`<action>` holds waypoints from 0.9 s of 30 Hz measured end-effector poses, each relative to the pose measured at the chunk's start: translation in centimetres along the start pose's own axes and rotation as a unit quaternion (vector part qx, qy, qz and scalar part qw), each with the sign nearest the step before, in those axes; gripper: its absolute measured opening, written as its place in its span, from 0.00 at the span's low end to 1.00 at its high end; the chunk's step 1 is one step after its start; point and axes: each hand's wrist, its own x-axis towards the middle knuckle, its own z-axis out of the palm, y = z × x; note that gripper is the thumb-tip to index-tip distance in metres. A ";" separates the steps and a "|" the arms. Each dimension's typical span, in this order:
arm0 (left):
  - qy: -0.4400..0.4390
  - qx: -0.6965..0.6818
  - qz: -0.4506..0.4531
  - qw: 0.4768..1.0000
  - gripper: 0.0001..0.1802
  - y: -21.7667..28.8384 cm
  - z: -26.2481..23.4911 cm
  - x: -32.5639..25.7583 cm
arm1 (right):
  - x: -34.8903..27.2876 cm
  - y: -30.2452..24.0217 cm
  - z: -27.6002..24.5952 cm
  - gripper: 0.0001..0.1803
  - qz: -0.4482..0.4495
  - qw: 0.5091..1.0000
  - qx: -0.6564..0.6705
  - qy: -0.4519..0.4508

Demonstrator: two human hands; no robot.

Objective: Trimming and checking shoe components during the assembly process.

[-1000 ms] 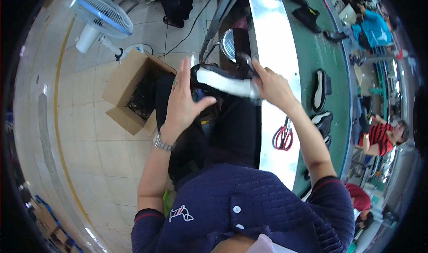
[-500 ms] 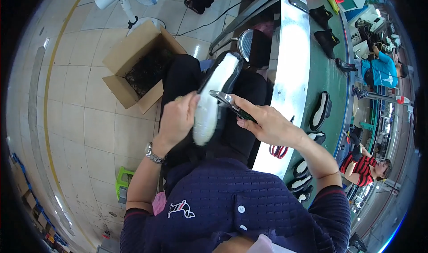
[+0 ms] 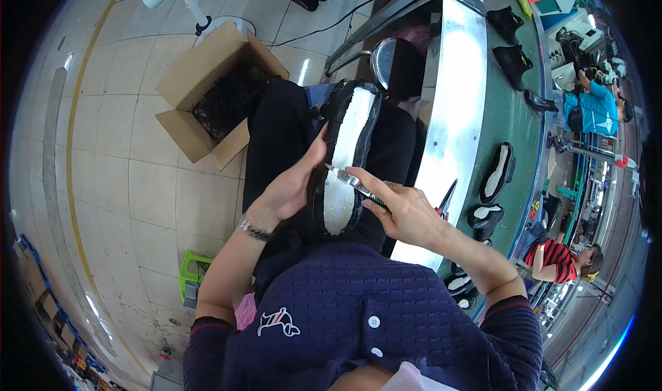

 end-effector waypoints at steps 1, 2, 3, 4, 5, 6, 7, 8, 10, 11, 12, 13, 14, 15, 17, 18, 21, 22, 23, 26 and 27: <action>0.024 0.024 0.025 0.999 0.44 -0.5 -0.1 1.2 | -0.1 -0.5 0.0 0.34 0.014 0.999 0.032 0.010; 0.045 0.047 0.048 0.997 0.44 -0.8 0.3 2.1 | -0.3 -0.8 0.1 0.34 0.032 0.997 0.063 0.022; 0.043 0.046 0.048 0.997 0.44 -0.9 0.7 2.3 | -0.7 -1.0 0.6 0.35 0.034 0.994 0.100 0.038; 0.066 0.075 0.055 0.993 0.45 -0.8 1.2 2.2 | -0.8 -1.0 0.3 0.35 0.034 0.994 0.098 0.037; 0.088 0.105 0.062 0.989 0.45 -0.8 1.6 2.1 | -0.9 -1.0 -0.2 0.34 0.062 0.984 0.168 0.001; 0.087 0.104 0.064 0.989 0.45 -0.8 1.6 2.2 | -0.9 -1.1 -0.7 0.34 0.088 0.967 0.237 -0.034; 0.087 0.151 0.081 0.981 0.45 -0.9 1.5 2.3 | -0.7 -0.6 -2.1 0.34 0.087 0.953 0.281 -0.073; 0.096 0.198 0.101 0.970 0.44 -0.8 1.3 2.2 | -0.2 -1.1 -4.9 0.35 0.066 0.982 0.118 -0.134; 0.103 0.213 0.090 0.967 0.44 -0.4 0.9 2.0 | 0.6 -1.4 -6.8 0.36 -0.070 0.997 -0.007 -0.010; 0.109 0.229 0.073 0.964 0.44 -0.3 0.7 1.8 | 1.7 -1.2 -7.1 0.36 -0.097 0.993 -0.022 0.059; 0.105 0.231 0.073 0.964 0.44 -0.3 0.9 1.8 | 2.9 -1.1 -7.3 0.36 -0.118 0.983 -0.038 0.132; 0.094 0.215 0.074 0.969 0.44 -0.3 1.0 1.8 | 4.5 -0.4 -7.1 0.35 -0.059 0.991 -0.025 0.120; 0.080 0.200 0.076 0.974 0.44 -0.1 1.3 1.7 | 5.7 1.1 -6.8 0.35 -0.052 0.972 -0.208 0.094; 0.074 0.207 0.084 0.972 0.44 0.1 1.1 1.8 | 6.4 1.7 -7.1 0.35 -0.031 0.971 -0.228 0.067; 0.078 0.218 0.086 0.969 0.43 0.2 0.9 2.1 | 6.6 2.0 -7.9 0.35 -0.018 0.966 -0.253 0.038; 0.088 0.226 0.080 0.967 0.43 -0.1 0.7 1.7 | 5.9 1.0 -8.1 0.35 -0.055 0.971 -0.223 0.060; 0.092 0.211 0.051 0.972 0.44 0.2 1.2 1.6 | 5.5 1.2 -6.6 0.35 -0.054 0.977 -0.195 0.061; 0.088 0.212 0.047 0.972 0.44 0.3 1.4 1.7 | 5.3 2.0 -5.6 0.35 -0.020 0.979 -0.197 0.040; 0.098 0.217 0.046 0.970 0.46 0.5 1.2 1.6 | 6.0 1.9 -5.2 0.35 -0.044 0.985 -0.151 0.066; 0.102 0.217 0.035 0.970 0.50 0.4 0.6 1.4 | 4.7 0.4 -6.6 0.34 -0.070 0.977 -0.190 0.065; 0.099 0.214 0.022 0.972 0.51 0.8 1.2 1.3 | 4.6 0.6 -6.1 0.34 -0.067 0.977 -0.189 0.066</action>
